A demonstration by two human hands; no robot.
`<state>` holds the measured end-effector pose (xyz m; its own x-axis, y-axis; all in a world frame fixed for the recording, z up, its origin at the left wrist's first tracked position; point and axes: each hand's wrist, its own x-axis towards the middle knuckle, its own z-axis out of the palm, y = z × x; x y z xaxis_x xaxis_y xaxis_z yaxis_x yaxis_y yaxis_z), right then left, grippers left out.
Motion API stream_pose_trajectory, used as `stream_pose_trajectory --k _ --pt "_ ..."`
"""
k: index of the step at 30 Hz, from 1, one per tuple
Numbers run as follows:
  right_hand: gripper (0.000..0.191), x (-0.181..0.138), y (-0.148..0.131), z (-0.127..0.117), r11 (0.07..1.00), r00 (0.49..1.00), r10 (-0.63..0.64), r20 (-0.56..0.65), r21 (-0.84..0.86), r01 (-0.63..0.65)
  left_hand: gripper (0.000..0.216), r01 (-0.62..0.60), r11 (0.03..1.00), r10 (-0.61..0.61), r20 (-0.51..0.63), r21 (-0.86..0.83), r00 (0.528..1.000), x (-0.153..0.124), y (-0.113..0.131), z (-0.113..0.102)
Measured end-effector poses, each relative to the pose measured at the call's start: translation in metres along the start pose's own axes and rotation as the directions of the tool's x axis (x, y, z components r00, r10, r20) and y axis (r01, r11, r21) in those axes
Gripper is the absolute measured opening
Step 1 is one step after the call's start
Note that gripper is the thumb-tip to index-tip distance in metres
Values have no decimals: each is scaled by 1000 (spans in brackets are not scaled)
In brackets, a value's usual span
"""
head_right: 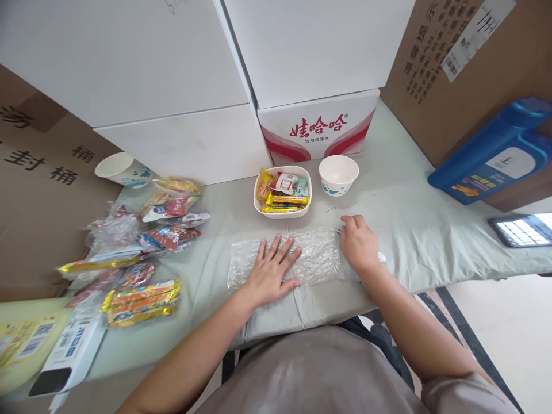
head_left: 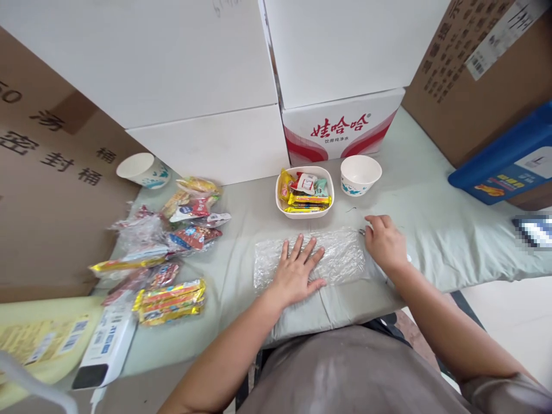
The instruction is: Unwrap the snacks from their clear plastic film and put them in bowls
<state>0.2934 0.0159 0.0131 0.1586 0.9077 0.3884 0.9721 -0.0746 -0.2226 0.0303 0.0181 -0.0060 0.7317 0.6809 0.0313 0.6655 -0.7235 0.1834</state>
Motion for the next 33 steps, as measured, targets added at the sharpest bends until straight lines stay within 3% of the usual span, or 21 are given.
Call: stream_pose_trajectory --k 3,6,8,11,16,18,20,23,25,28,33 --pt "31 -4 -13 -7 964 967 -256 12 75 255 77 7 1000 -7 11 -2 1000 1 2 -2" --pt "50 -19 -34 1 840 819 -543 188 152 522 79 21 1000 -21 15 10 1000 3 5 -5" --pt "62 -29 -40 11 812 759 -582 290 165 560 81 31 999 -31 17 21 999 -1 2 -5" --pt "65 -38 -34 19 841 766 -536 355 142 523 84 91 994 -91 2 59 996 -20 -16 -6" --pt "65 -44 0 7 865 797 -496 346 116 488 81 237 963 -226 -99 125 969 -84 -60 -13" --pt "66 -49 13 -4 866 807 -499 314 148 478 79 232 965 -211 -160 122 964 -107 -66 -20" --pt "66 -54 23 -15 829 780 -559 282 231 510 71 165 982 -142 -209 93 968 -122 -63 -26" --pt "51 -59 31 -29 723 694 -681 234 363 587 41 15 999 -4 -249 42 968 -128 -49 -31" --pt "33 -61 34 -32 682 673 -714 192 405 608 26 -51 998 57 -281 30 958 -123 -43 -29" --pt "16 -64 38 -31 683 707 -697 121 411 603 22 -74 997 77 -328 21 942 -115 -43 -25" --pt "12 -66 36 -35 690 740 -667 88 447 569 20 -17 996 -13 -324 -88 946 -108 -46 -30"
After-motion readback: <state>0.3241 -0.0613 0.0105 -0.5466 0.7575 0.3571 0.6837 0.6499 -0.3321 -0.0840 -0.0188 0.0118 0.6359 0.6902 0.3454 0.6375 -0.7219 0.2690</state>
